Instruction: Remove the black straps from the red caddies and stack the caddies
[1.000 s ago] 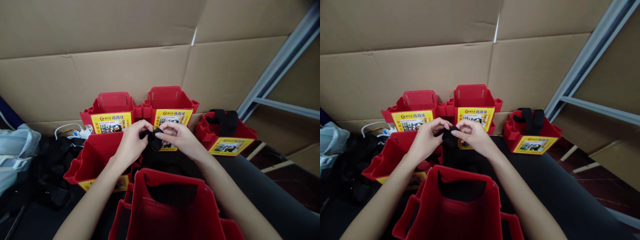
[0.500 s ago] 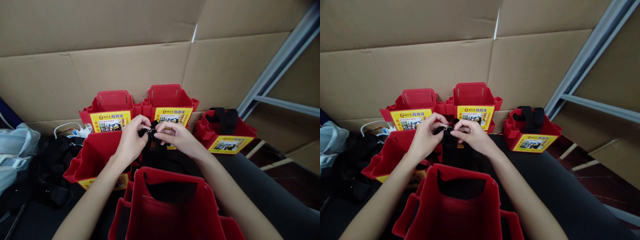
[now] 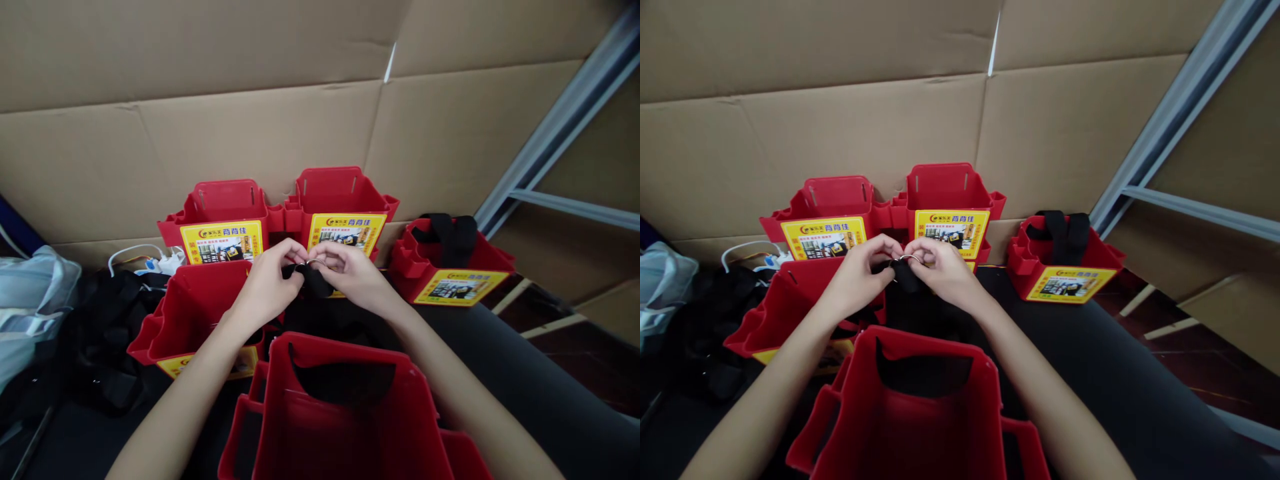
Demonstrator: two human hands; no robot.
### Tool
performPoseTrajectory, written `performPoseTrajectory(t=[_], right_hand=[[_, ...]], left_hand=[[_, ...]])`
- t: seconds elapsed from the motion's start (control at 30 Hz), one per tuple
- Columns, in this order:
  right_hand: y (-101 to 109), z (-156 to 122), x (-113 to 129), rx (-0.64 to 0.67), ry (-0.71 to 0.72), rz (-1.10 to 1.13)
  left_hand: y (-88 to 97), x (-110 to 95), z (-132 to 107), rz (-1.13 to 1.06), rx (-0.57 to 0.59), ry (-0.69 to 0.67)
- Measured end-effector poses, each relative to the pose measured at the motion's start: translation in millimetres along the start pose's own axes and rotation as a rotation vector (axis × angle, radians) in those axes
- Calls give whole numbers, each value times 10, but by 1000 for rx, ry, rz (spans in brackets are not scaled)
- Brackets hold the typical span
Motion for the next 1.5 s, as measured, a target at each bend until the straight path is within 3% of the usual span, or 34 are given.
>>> performPoseTrajectory(t=[0.2, 0.33, 0.47, 0.57, 0.83, 1.03, 1.23, 1.3, 1.5], right_hand=[[-29, -39, 43, 119, -115, 88], [-2, -70, 58, 274, -223, 175], [98, -76, -17, 436, -308, 355], [143, -60, -94, 479, -319, 497], [82, -22, -173, 415, -315, 619], [-23, 2, -150, 161, -268, 394], [-96, 41, -199, -165, -49, 165], [-102, 28, -176, -151, -68, 190], [-25, -11, -78, 133, -274, 328]], left_hand=[[61, 7, 2, -133, 221, 197], [118, -26, -23, -254, 357, 345], [133, -88, -29, -316, 356, 388], [113, -107, -24, -365, 344, 404], [95, -83, -16, -372, 321, 363], [49, -111, -46, -267, 331, 330], [-89, -106, -103, -115, 252, 364], [-112, -101, -101, -86, 215, 338], [-46, -59, -58, -136, 199, 262]])
Point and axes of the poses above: each hand's wrist, its own z-axis towards the middle knuckle, its own y-axis out of the back of the hand, x = y × z, the point moved 1 cm from there along z, towards the middle knuckle, and after that the axes turned 1 degree about y, right-handed, at the moved point
